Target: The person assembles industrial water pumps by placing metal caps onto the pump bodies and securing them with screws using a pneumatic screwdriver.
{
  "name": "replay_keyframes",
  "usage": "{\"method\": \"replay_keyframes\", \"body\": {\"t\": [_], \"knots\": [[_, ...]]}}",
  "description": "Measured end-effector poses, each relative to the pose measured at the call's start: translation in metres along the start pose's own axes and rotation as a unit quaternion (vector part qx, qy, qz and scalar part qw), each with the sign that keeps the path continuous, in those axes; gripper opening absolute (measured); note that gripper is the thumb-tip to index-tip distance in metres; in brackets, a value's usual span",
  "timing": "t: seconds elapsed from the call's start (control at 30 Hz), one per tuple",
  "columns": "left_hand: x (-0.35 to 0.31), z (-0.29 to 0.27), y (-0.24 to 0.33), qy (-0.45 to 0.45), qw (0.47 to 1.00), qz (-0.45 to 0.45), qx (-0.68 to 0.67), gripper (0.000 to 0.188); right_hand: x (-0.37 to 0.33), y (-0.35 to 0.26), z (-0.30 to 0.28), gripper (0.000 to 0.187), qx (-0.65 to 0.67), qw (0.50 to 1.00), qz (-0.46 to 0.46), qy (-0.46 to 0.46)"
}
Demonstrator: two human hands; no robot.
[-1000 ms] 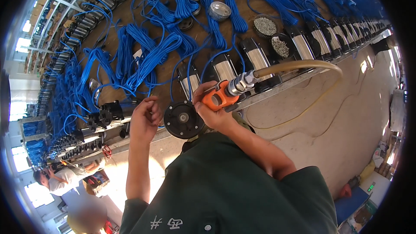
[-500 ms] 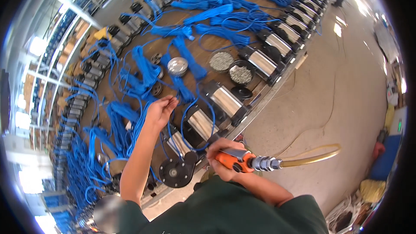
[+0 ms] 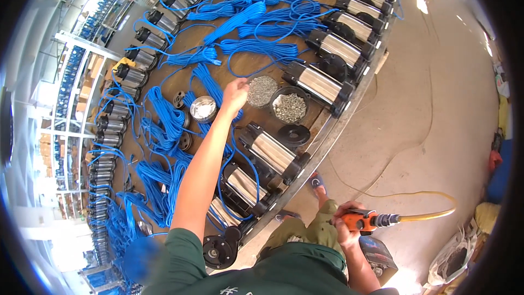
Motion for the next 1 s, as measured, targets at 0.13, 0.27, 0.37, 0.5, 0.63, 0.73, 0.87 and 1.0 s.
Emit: {"method": "replay_keyframes", "body": {"t": [0.13,0.27,0.37,0.5,0.63,0.73,0.87,1.0], "knots": [[-0.034,-0.091,0.034,0.025,0.902,0.142,0.407,0.039,0.023,-0.005,-0.006,0.029,-0.005,0.999,-0.003,0.054],[-0.049,-0.138,-0.023,-0.015,0.818,0.198,0.540,0.035,0.038,-0.005,0.018,0.034,0.008,1.000,0.004,0.007],[-0.059,-0.173,0.008,0.051,0.855,0.248,0.453,0.028,0.037,-0.016,0.050,0.034,0.011,0.999,0.006,-0.033],[-0.118,-0.258,0.077,0.076,0.948,0.200,0.235,0.037,0.020,-0.009,0.080,0.034,0.027,0.997,0.003,-0.077],[-0.241,-0.369,0.148,0.117,0.983,-0.051,0.134,0.035,-0.006,-0.003,0.108,0.033,0.034,0.988,0.006,-0.150],[-0.349,-0.388,0.129,0.064,0.958,-0.259,-0.107,0.047,-0.023,0.018,0.121,0.035,0.049,0.986,0.040,-0.154],[-0.440,-0.375,0.099,-0.038,0.934,-0.351,-0.050,0.047,-0.052,0.029,0.147,0.032,0.038,0.978,0.072,-0.194],[-0.437,-0.373,0.121,0.079,0.957,-0.145,0.240,0.061,-0.070,0.033,0.157,0.030,0.024,0.969,0.078,-0.234]]}}
Point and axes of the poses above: each hand's wrist, its own x-axis towards the middle knuckle, its own z-axis out of the palm, y = z × x, the point moved 7 cm from there along x, towards the middle knuckle, and after that the axes turned 12 degrees about y, right-handed, at the moved point
